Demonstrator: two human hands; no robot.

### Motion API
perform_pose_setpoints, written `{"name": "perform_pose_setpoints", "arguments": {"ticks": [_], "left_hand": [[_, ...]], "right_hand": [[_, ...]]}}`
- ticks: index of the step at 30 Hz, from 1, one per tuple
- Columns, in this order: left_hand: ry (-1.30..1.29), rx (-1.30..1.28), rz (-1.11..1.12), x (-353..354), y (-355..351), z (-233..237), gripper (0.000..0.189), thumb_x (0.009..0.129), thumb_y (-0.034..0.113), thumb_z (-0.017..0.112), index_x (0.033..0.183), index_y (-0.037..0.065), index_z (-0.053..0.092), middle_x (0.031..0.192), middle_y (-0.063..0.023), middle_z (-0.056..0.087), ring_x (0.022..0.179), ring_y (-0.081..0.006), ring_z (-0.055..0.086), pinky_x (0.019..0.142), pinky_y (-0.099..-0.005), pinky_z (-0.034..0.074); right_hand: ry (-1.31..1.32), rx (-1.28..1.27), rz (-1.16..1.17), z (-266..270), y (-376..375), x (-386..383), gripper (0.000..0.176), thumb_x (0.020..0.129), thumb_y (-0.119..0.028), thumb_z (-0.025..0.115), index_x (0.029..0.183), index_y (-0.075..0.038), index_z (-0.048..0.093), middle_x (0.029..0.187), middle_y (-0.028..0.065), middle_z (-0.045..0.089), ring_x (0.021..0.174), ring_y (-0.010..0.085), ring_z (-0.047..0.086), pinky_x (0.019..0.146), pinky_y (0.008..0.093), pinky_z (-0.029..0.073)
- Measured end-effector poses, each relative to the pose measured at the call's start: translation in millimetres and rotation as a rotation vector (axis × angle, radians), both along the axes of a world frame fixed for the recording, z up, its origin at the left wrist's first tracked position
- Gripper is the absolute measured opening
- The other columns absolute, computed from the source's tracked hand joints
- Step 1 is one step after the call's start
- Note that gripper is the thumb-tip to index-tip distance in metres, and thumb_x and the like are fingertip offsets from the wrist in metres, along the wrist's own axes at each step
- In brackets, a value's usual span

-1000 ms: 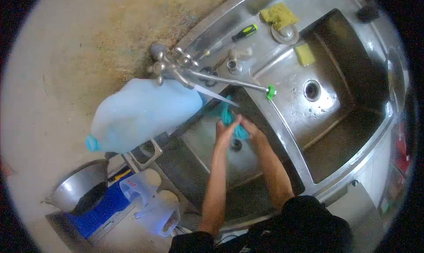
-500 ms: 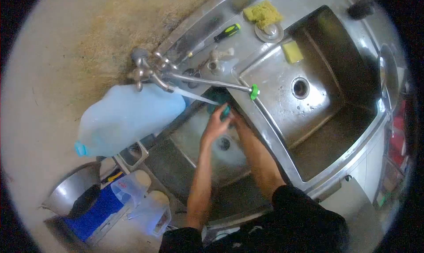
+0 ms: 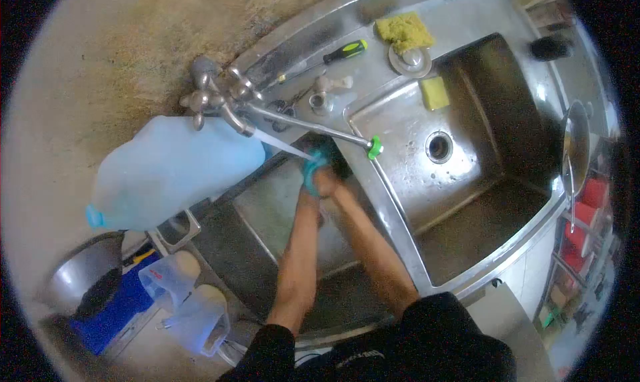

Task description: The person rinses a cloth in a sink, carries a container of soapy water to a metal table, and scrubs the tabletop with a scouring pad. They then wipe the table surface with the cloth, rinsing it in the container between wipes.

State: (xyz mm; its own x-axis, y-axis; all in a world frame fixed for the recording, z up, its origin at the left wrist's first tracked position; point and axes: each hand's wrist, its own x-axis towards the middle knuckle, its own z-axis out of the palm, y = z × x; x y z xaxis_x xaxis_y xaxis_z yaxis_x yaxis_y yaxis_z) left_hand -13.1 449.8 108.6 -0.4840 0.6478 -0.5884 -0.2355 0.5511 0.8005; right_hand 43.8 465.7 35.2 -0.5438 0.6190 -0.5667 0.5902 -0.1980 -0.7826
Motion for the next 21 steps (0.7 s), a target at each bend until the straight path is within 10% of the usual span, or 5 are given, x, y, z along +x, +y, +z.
{"name": "perform_pose_setpoints", "arguments": {"ticks": [3, 7, 11, 15, 21], "left_hand": [[0.1, 0.002, 0.0, 7, -9, 2, 0.044, 0.091, 0.025, 0.069, 0.125, -0.001, 0.057, 0.117, -0.0127, 0.065, 0.104, -0.0259, 0.063, 0.094, -0.0359, 0.048], [0.379, 0.012, -0.026, 14, -20, -5, 0.044, 0.09, 0.025, 0.071, 0.123, -0.001, 0.058, 0.116, -0.0123, 0.065, 0.103, -0.0261, 0.064, 0.093, -0.0364, 0.048], [0.567, 0.048, -0.017, 12, -28, 5, 0.044, 0.089, 0.025, 0.073, 0.122, -0.002, 0.058, 0.115, -0.0118, 0.066, 0.101, -0.0263, 0.064, 0.092, -0.0368, 0.049], [0.52, -0.019, 0.044, 16, -36, 85, 0.04, 0.084, 0.013, 0.077, 0.118, -0.001, 0.062, 0.111, -0.011, 0.068, 0.098, -0.0281, 0.065, 0.091, -0.0368, 0.049], [-0.008, 0.045, 0.649, -16, -86, 20, 0.061, 0.091, 0.05, 0.064, 0.131, 0.005, 0.054, 0.132, -0.0128, 0.057, 0.119, -0.0256, 0.054, 0.097, -0.0456, 0.045]], "right_hand": [[-0.076, 0.171, 0.161, -12, -12, -1, 0.053, 0.092, -0.034, 0.058, 0.132, 0.0, 0.051, 0.123, 0.0216, 0.062, 0.109, 0.037, 0.062, 0.094, 0.0474, 0.049], [-0.114, 0.338, 0.657, -156, 15, -2, 0.054, 0.091, -0.034, 0.058, 0.132, 0.0, 0.051, 0.122, 0.0225, 0.062, 0.109, 0.0383, 0.062, 0.092, 0.048, 0.049], [-0.053, 0.668, 0.29, -221, 6, 31, 0.052, 0.093, -0.035, 0.057, 0.133, -0.003, 0.052, 0.125, 0.0203, 0.061, 0.112, 0.0371, 0.06, 0.094, 0.0465, 0.047], [0.16, -0.185, -0.083, -50, 22, 47, 0.049, 0.095, -0.034, 0.055, 0.132, -0.002, 0.053, 0.125, 0.0204, 0.061, 0.113, 0.0346, 0.059, 0.095, 0.0448, 0.046], [0.268, -0.323, -0.231, 59, 32, 37, 0.045, 0.099, -0.032, 0.052, 0.131, -0.001, 0.054, 0.123, 0.0206, 0.061, 0.114, 0.0308, 0.058, 0.097, 0.0422, 0.044]]}}
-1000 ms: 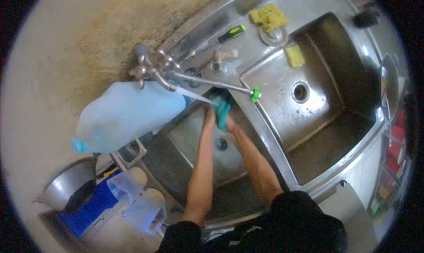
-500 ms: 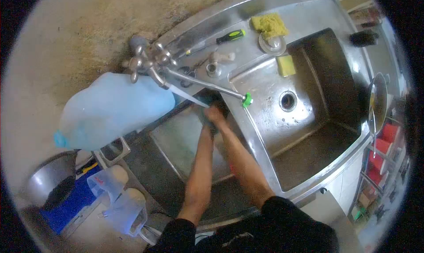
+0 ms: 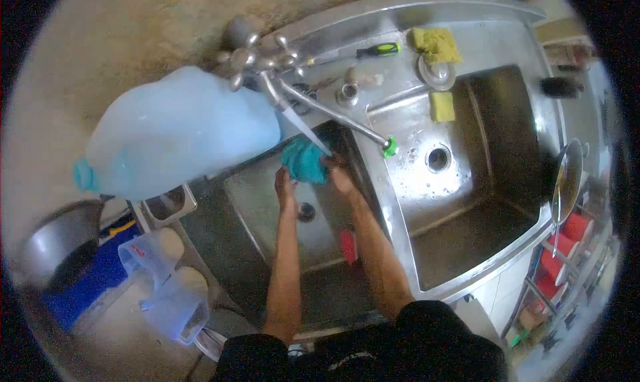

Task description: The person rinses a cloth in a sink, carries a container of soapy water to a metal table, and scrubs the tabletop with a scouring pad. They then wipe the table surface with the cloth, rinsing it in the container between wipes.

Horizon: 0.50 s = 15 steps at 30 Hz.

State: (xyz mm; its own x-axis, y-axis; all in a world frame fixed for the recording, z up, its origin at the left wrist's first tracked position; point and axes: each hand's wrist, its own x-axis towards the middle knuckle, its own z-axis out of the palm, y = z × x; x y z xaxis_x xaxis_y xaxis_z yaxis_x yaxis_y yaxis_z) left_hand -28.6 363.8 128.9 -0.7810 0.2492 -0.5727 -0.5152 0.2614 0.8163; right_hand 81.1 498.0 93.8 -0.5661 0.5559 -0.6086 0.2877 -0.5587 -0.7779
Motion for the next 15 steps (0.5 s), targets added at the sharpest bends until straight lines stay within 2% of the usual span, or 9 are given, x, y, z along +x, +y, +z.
{"name": "perform_pose_setpoints", "arguments": {"ticks": [1, 2, 5, 7, 8, 10, 11, 13, 15], "left_hand": [[-0.177, -0.039, -0.066, -7, 2, -11, 0.079, 0.091, 0.067, 0.05, 0.142, 0.007, 0.044, 0.145, -0.0126, 0.046, 0.131, -0.0262, 0.043, 0.105, -0.0495, 0.037], [-0.18, -0.025, -0.047, -5, 14, -2, 0.079, 0.091, 0.067, 0.05, 0.142, 0.007, 0.044, 0.145, -0.0126, 0.046, 0.131, -0.0262, 0.043, 0.105, -0.0495, 0.037], [-0.252, 0.078, -0.262, 7, 60, 56, 0.081, 0.092, 0.066, 0.049, 0.148, 0.008, 0.037, 0.15, -0.0127, 0.04, 0.134, -0.0303, 0.039, 0.11, -0.0506, 0.032], [-0.326, 0.196, -0.209, 14, 79, 37, 0.081, 0.092, 0.065, 0.05, 0.149, 0.009, 0.036, 0.15, -0.0124, 0.04, 0.135, -0.0306, 0.039, 0.11, -0.0509, 0.032], [-0.365, 0.247, -0.16, 15, 85, 17, 0.08, 0.092, 0.064, 0.05, 0.149, 0.009, 0.036, 0.15, -0.0122, 0.039, 0.135, -0.0308, 0.039, 0.11, -0.051, 0.031], [-0.434, 0.322, -0.058, 17, 94, -13, 0.079, 0.092, 0.063, 0.051, 0.149, 0.01, 0.036, 0.15, -0.012, 0.039, 0.135, -0.0311, 0.039, 0.11, -0.0513, 0.031], [-0.462, 0.352, -0.019, 18, 96, -23, 0.079, 0.092, 0.063, 0.051, 0.149, 0.01, 0.036, 0.15, -0.0118, 0.039, 0.135, -0.0312, 0.039, 0.11, -0.0515, 0.031], [-0.495, 0.383, 0.04, 18, 94, -38, 0.078, 0.092, 0.062, 0.052, 0.149, 0.01, 0.036, 0.15, -0.0116, 0.039, 0.135, -0.0315, 0.039, 0.11, -0.0518, 0.031], [-0.488, 0.406, 0.09, 12, 85, -52, 0.078, 0.092, 0.06, 0.052, 0.149, 0.011, 0.036, 0.151, -0.0113, 0.039, 0.135, -0.0318, 0.039, 0.111, -0.0521, 0.031]], "right_hand": [[-0.01, 0.036, 0.001, 12, 3, -4, 0.044, 0.099, -0.032, 0.052, 0.131, -0.001, 0.055, 0.123, 0.0207, 0.061, 0.114, 0.0302, 0.058, 0.097, 0.0417, 0.044], [-0.021, 0.081, 0.002, 22, 6, -6, 0.044, 0.1, -0.032, 0.051, 0.131, -0.001, 0.055, 0.123, 0.0207, 0.061, 0.114, 0.0296, 0.058, 0.098, 0.0413, 0.044], [-0.078, 0.279, 0.059, 49, 12, -8, 0.042, 0.102, -0.031, 0.05, 0.13, 0.0, 0.056, 0.122, 0.0208, 0.061, 0.115, 0.0277, 0.058, 0.098, 0.04, 0.043], [-0.113, 0.542, 0.159, 70, 20, -5, 0.039, 0.103, -0.028, 0.049, 0.126, 0.002, 0.058, 0.117, 0.0231, 0.063, 0.111, 0.0295, 0.06, 0.096, 0.04, 0.045], [-0.112, 0.555, 0.179, 87, 22, -3, 0.039, 0.103, -0.028, 0.049, 0.126, 0.002, 0.058, 0.117, 0.0231, 0.063, 0.111, 0.0295, 0.06, 0.096, 0.04, 0.045], [-0.214, 0.611, 0.525, 122, 22, 7, 0.034, 0.102, -0.024, 0.05, 0.118, 0.004, 0.06, 0.111, 0.0267, 0.064, 0.103, 0.0354, 0.063, 0.091, 0.0411, 0.047], [-0.221, 0.623, 0.551, 128, 21, 9, 0.034, 0.102, -0.024, 0.05, 0.118, 0.004, 0.06, 0.111, 0.0267, 0.064, 0.103, 0.0354, 0.063, 0.091, 0.0411, 0.047], [-0.139, 0.795, 0.274, 133, 18, 14, 0.031, 0.101, -0.02, 0.051, 0.119, 0.003, 0.059, 0.111, 0.0272, 0.064, 0.102, 0.0342, 0.063, 0.091, 0.0396, 0.047], [-0.144, 0.783, 0.209, 117, 12, 23, 0.03, 0.101, -0.019, 0.051, 0.121, 0.002, 0.059, 0.112, 0.0244, 0.064, 0.105, 0.0313, 0.062, 0.092, 0.039, 0.046]]}}
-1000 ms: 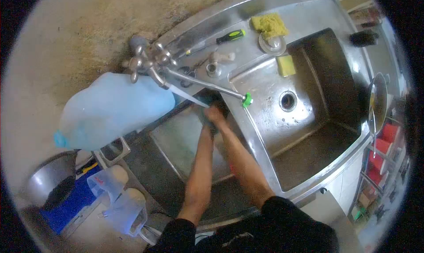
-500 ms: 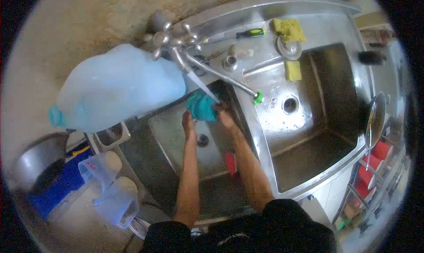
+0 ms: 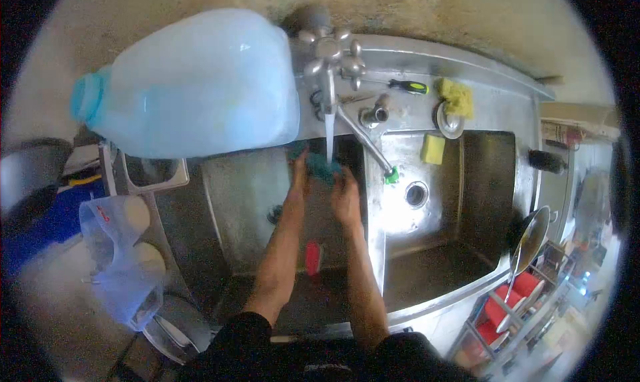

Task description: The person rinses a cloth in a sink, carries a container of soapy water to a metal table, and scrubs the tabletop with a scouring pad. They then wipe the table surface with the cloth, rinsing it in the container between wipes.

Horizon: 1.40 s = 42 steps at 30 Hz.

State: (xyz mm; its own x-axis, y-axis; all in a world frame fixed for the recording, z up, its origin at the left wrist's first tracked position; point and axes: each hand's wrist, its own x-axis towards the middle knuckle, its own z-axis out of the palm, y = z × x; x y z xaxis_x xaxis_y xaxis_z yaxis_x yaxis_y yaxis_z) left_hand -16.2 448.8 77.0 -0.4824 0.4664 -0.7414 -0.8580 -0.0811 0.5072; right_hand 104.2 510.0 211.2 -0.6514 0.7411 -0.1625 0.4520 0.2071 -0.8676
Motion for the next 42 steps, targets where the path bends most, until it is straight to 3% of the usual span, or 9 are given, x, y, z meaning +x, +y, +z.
{"name": "perform_pose_setpoints", "arguments": {"ticks": [8, 12, 18, 21, 27, 30, 36, 39, 42], "left_hand": [[-0.23, 0.137, 0.1, -8, -53, 37, 0.068, 0.093, 0.06, 0.054, 0.139, 0.011, 0.048, 0.132, -0.011, 0.056, 0.115, -0.0283, 0.057, 0.1, -0.0451, 0.046], [-0.162, 0.448, 0.049, 18, -43, 74, 0.064, 0.093, 0.062, 0.054, 0.131, 0.01, 0.053, 0.113, -0.0066, 0.065, 0.099, -0.0215, 0.062, 0.09, -0.0381, 0.05], [-0.035, 0.165, 0.013, 23, -9, 32, 0.051, 0.094, 0.055, 0.057, 0.119, 0.012, 0.06, 0.094, 0.0009, 0.067, 0.067, -0.0135, 0.064, 0.054, -0.0306, 0.051], [-0.285, -0.007, 0.023, 9, -11, 56, 0.041, 0.092, 0.046, 0.063, 0.113, 0.01, 0.062, 0.092, -0.0011, 0.068, 0.063, -0.0143, 0.061, 0.05, -0.031, 0.049], [-0.03, -0.138, -0.033, -20, -1, 138, 0.036, 0.085, 0.042, 0.072, 0.101, 0.011, 0.063, 0.084, -0.0021, 0.065, 0.072, -0.0134, 0.06, 0.06, -0.0291, 0.048], [-0.035, -0.095, -0.061, -30, -13, 97, 0.03, 0.086, 0.039, 0.071, 0.097, 0.012, 0.064, 0.084, -0.0018, 0.065, 0.069, -0.0136, 0.059, 0.059, -0.0295, 0.049], [-0.067, -0.106, -0.069, -18, -15, 69, 0.036, 0.083, 0.033, 0.077, 0.105, 0.009, 0.061, 0.087, -0.005, 0.066, 0.075, -0.0172, 0.063, 0.067, -0.0335, 0.052], [0.118, -0.117, -0.192, -6, 4, 103, 0.039, 0.08, 0.03, 0.079, 0.107, 0.009, 0.06, 0.091, -0.003, 0.065, 0.082, -0.0171, 0.064, 0.071, -0.033, 0.051], [0.577, -0.054, -0.411, -13, 12, 121, 0.039, 0.083, 0.017, 0.076, 0.116, 0.008, 0.058, 0.105, -0.0023, 0.063, 0.097, -0.0148, 0.059, 0.086, -0.0292, 0.048]], "right_hand": [[0.146, -0.684, -0.189, -6, 4, -23, 0.04, 0.099, -0.011, 0.053, 0.138, -0.001, 0.05, 0.13, 0.0129, 0.057, 0.119, 0.0244, 0.053, 0.101, 0.0367, 0.043], [0.093, -0.548, 0.079, -133, 3, -14, 0.051, 0.096, -0.006, 0.054, 0.146, -0.001, 0.042, 0.137, 0.0121, 0.053, 0.12, 0.0241, 0.052, 0.103, 0.0365, 0.042], [-0.253, -0.371, 0.186, -1, 15, -32, 0.06, 0.091, -0.011, 0.064, 0.144, 0.002, 0.04, 0.146, 0.0144, 0.044, 0.129, 0.0231, 0.046, 0.105, 0.0348, 0.04], [0.299, -0.309, 0.02, -8, -3, -28, 0.056, 0.09, -0.016, 0.068, 0.139, 0.001, 0.045, 0.137, 0.0151, 0.053, 0.122, 0.0241, 0.052, 0.1, 0.0363, 0.044], [0.031, -0.3, 0.159, -43, -13, 0, 0.047, 0.094, -0.016, 0.061, 0.137, -0.001, 0.049, 0.096, 0.0168, 0.066, 0.096, 0.0295, 0.063, 0.091, 0.0402, 0.05], [-0.452, 0.992, 0.81, -142, -21, 64, 0.047, 0.093, -0.011, 0.052, 0.139, 0.001, 0.048, 0.105, 0.0219, 0.068, 0.11, 0.0347, 0.062, 0.096, 0.0441, 0.049], [-0.582, 0.104, 0.665, -154, -26, 70, 0.06, 0.083, -0.011, 0.057, 0.14, 0.004, 0.046, 0.128, 0.0322, 0.055, 0.125, 0.0432, 0.052, 0.106, 0.0445, 0.042], [0.456, -0.13, 0.344, -120, -17, 25, 0.067, 0.08, -0.01, 0.06, 0.143, 0.004, 0.041, 0.14, 0.0325, 0.045, 0.132, 0.0417, 0.045, 0.112, 0.0433, 0.035], [-0.071, -0.316, 0.15, -166, 1, 26, 0.078, 0.078, -0.01, 0.064, 0.147, 0.004, 0.032, 0.147, 0.0279, 0.04, 0.138, 0.0367, 0.038, 0.115, 0.0443, 0.03]]}}
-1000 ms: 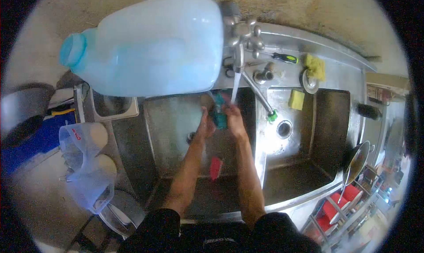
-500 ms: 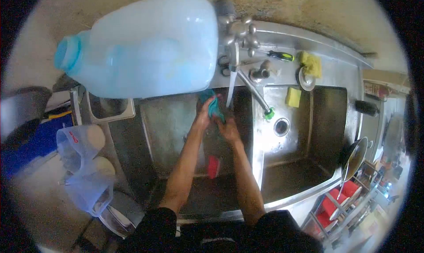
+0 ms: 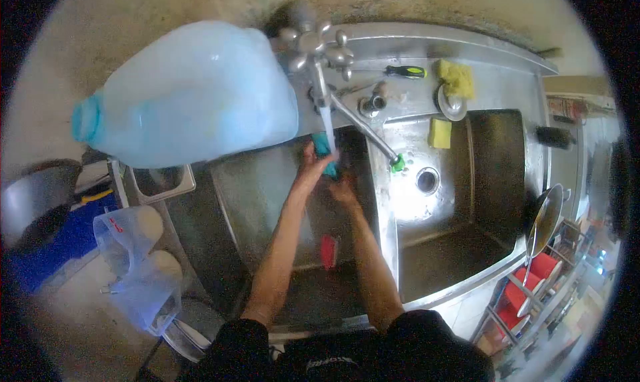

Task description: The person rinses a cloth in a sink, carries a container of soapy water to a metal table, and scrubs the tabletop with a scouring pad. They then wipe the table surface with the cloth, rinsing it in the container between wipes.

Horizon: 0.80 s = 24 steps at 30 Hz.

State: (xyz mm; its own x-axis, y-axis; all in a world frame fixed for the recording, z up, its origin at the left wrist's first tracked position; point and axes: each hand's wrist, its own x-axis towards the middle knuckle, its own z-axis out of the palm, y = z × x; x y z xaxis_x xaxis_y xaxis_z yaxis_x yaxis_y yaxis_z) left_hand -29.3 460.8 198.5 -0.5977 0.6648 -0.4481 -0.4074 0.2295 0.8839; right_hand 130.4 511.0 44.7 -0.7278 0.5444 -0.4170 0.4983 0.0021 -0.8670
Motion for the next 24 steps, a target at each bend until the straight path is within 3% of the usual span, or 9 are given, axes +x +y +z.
{"name": "perform_pose_setpoints", "arguments": {"ticks": [1, 4, 9, 11, 13, 15, 17, 20, 24], "left_hand": [[0.004, -0.001, -0.008, -5, -1, 4, 0.039, 0.083, 0.017, 0.076, 0.116, 0.008, 0.058, 0.105, -0.0023, 0.063, 0.097, -0.0148, 0.059, 0.086, -0.0292, 0.048], [0.069, -0.093, -0.125, -8, -1, 17, 0.044, 0.083, 0.004, 0.073, 0.124, 0.006, 0.056, 0.11, -0.0028, 0.062, 0.101, -0.0147, 0.058, 0.09, -0.0308, 0.048], [0.307, 0.026, -0.207, -15, -5, 16, 0.066, 0.079, -0.01, 0.071, 0.138, 0.007, 0.048, 0.121, -0.0025, 0.058, 0.109, -0.0145, 0.056, 0.094, -0.0323, 0.049], [0.168, 0.042, -0.203, -24, -17, -8, 0.067, 0.08, -0.008, 0.07, 0.14, 0.006, 0.045, 0.126, -0.0085, 0.058, 0.118, -0.0215, 0.055, 0.101, -0.0367, 0.045], [0.59, -0.265, -0.334, -25, -22, 19, 0.068, 0.081, -0.008, 0.068, 0.142, 0.005, 0.041, 0.131, -0.0173, 0.054, 0.128, -0.0322, 0.049, 0.109, -0.0438, 0.039], [0.694, -0.278, -0.39, -25, -31, 28, 0.071, 0.079, -0.009, 0.065, 0.143, 0.007, 0.04, 0.134, -0.0216, 0.05, 0.133, -0.0396, 0.041, 0.113, -0.0487, 0.033], [1.283, -0.43, -0.743, -22, -40, 30, 0.075, 0.076, -0.01, 0.064, 0.144, 0.011, 0.041, 0.135, -0.0176, 0.051, 0.135, -0.0375, 0.04, 0.113, -0.0481, 0.034], [1.161, -0.043, -1.057, -37, -31, -19, 0.071, 0.077, -0.009, 0.06, 0.142, 0.012, 0.045, 0.137, -0.0156, 0.051, 0.136, -0.0362, 0.04, 0.116, -0.0448, 0.032], [1.192, -0.074, -1.015, -60, 13, -76, 0.049, 0.078, -0.005, 0.06, 0.126, 0.007, 0.058, 0.123, -0.0169, 0.058, 0.123, -0.0362, 0.051, 0.107, -0.045, 0.039]], "right_hand": [[-0.058, -0.159, 0.201, 42, 28, -4, 0.081, 0.078, -0.011, 0.065, 0.149, 0.003, 0.029, 0.149, 0.0258, 0.037, 0.14, 0.0353, 0.036, 0.115, 0.045, 0.029], [-0.105, -0.359, 0.414, 35, 23, -7, 0.084, 0.078, -0.012, 0.067, 0.15, 0.002, 0.026, 0.15, 0.0235, 0.035, 0.14, 0.0338, 0.034, 0.116, 0.0456, 0.027], [0.181, -0.486, 0.228, 1, -9, -13, 0.086, 0.075, -0.011, 0.07, 0.149, 0.001, 0.027, 0.15, 0.0231, 0.036, 0.139, 0.034, 0.036, 0.116, 0.0449, 0.028], [0.32, -0.562, 0.128, -10, -21, -13, 0.087, 0.074, -0.011, 0.07, 0.149, 0.001, 0.028, 0.149, 0.0229, 0.037, 0.138, 0.034, 0.036, 0.116, 0.0447, 0.029], [0.464, -0.633, 0.034, -24, -32, -14, 0.088, 0.073, -0.01, 0.071, 0.149, 0.001, 0.029, 0.149, 0.0228, 0.037, 0.138, 0.0341, 0.037, 0.115, 0.0444, 0.029], [0.575, -0.665, -0.028, -44, -36, -15, 0.088, 0.072, -0.01, 0.072, 0.148, 0.0, 0.029, 0.149, 0.0226, 0.037, 0.137, 0.0341, 0.037, 0.115, 0.0441, 0.03], [0.356, -0.341, 0.081, -75, -35, -9, 0.091, 0.07, -0.01, 0.075, 0.148, 0.0, 0.029, 0.149, 0.0222, 0.037, 0.138, 0.0342, 0.037, 0.115, 0.0431, 0.03], [0.071, 0.097, 0.301, -44, -6, -36, 0.091, 0.071, -0.011, 0.076, 0.148, 0.001, 0.029, 0.147, 0.0223, 0.038, 0.137, 0.0331, 0.037, 0.115, 0.04, 0.031], [-0.078, 0.227, 0.354, 45, 26, -34, 0.081, 0.073, -0.014, 0.075, 0.143, 0.002, 0.038, 0.138, 0.0226, 0.048, 0.128, 0.033, 0.046, 0.108, 0.0382, 0.038]]}}
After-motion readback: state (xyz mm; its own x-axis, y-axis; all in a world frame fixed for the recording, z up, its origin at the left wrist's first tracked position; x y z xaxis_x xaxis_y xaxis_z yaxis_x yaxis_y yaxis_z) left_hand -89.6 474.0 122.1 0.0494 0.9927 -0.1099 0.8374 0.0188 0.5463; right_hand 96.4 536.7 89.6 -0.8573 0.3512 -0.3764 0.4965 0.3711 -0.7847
